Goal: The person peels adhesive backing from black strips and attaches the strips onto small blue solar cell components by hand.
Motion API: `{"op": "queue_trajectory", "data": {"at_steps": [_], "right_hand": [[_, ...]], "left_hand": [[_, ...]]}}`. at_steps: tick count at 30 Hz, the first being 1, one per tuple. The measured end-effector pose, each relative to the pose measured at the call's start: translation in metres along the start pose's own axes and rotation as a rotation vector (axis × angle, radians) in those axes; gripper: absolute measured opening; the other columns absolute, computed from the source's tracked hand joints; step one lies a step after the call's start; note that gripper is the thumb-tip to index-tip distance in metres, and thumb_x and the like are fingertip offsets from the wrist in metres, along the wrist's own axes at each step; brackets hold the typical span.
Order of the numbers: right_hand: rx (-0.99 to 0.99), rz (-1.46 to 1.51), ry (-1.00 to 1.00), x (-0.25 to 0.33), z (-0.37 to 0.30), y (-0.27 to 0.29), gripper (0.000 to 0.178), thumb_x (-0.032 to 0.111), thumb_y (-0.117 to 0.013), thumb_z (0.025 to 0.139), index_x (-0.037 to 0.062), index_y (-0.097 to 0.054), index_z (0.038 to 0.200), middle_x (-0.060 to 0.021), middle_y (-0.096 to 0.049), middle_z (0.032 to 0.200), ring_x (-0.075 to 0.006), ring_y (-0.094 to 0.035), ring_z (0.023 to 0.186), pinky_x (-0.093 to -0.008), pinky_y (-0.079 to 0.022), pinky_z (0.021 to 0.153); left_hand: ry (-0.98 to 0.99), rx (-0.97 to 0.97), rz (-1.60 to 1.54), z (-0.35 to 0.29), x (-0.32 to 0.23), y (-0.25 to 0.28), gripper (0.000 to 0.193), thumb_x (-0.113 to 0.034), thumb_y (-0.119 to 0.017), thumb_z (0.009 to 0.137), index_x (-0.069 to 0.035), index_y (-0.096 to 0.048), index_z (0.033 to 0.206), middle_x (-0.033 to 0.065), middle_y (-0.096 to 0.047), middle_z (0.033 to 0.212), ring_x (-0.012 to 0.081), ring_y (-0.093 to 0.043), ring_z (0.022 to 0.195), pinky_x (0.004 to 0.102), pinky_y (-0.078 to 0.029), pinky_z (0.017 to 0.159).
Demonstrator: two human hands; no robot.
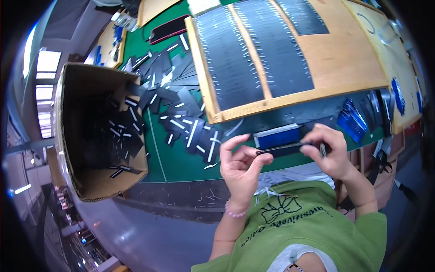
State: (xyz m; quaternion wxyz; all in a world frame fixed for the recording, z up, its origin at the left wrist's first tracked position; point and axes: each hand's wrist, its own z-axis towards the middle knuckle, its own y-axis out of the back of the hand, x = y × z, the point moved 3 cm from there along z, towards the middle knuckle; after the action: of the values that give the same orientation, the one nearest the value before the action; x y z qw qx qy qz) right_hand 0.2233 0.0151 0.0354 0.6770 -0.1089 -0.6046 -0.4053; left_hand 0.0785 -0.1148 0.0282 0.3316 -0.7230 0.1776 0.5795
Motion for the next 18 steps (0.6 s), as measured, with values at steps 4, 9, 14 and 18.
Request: {"op": "queue_trajectory", "data": {"at_steps": [4, 9, 14, 18], "right_hand": [[0.153, -0.071, 0.254, 0.007, -0.001, 0.005, 0.024, 0.003, -0.077, 0.062, 0.0027, -0.063, 0.081, -0.0059, -0.058, 0.063, -0.0201, -0.051, 0.052, -0.0301, -0.037, 0.051], [0.200, 0.223, 0.189, 0.027, 0.003, 0.011, 0.064, 0.025, -0.087, 0.053, 0.0049, -0.063, 0.108, -0.0147, -0.059, 0.112, -0.0270, -0.060, 0.094, -0.0305, -0.046, 0.071], [0.208, 0.105, 0.284, 0.033, 0.006, 0.017, 0.035, 0.018, -0.080, 0.067, 0.0063, -0.064, 0.096, -0.0082, -0.066, 0.096, -0.0192, -0.062, 0.078, -0.0299, -0.043, 0.059], [0.115, -0.625, 0.176, -0.001, 0.001, 0.043, 0.045, 0.013, -0.078, 0.055, 0.0077, -0.064, 0.098, -0.0033, -0.057, 0.087, -0.0212, -0.055, 0.074, -0.0301, -0.047, 0.059]], "left_hand": [[-0.002, 0.075, 0.097, -0.001, 0.006, 0.010, 0.021, 0.008, -0.067, 0.077, 0.004, -0.058, 0.096, 0.0107, -0.066, 0.076, 0.0157, -0.066, 0.068, 0.0241, -0.055, 0.061], [0.443, 0.334, -0.537, -0.004, 0.024, 0.004, 0.010, 0.000, -0.065, 0.082, 0.006, -0.062, 0.089, 0.0124, -0.066, 0.080, 0.0194, -0.066, 0.065, 0.0274, -0.056, 0.059], [0.342, 0.278, 0.199, -0.005, -0.008, 0.009, 0.029, 0.004, -0.067, 0.070, 0.005, -0.064, 0.099, 0.0085, -0.063, 0.085, 0.0146, -0.064, 0.071, 0.0245, -0.051, 0.065], [-0.207, -0.240, 1.461, 0.009, -0.027, 0.082, 0.033, -0.009, -0.078, 0.065, -0.002, -0.063, 0.094, 0.0062, -0.057, 0.083, 0.0209, -0.053, 0.077, 0.0314, -0.045, 0.068]]}}
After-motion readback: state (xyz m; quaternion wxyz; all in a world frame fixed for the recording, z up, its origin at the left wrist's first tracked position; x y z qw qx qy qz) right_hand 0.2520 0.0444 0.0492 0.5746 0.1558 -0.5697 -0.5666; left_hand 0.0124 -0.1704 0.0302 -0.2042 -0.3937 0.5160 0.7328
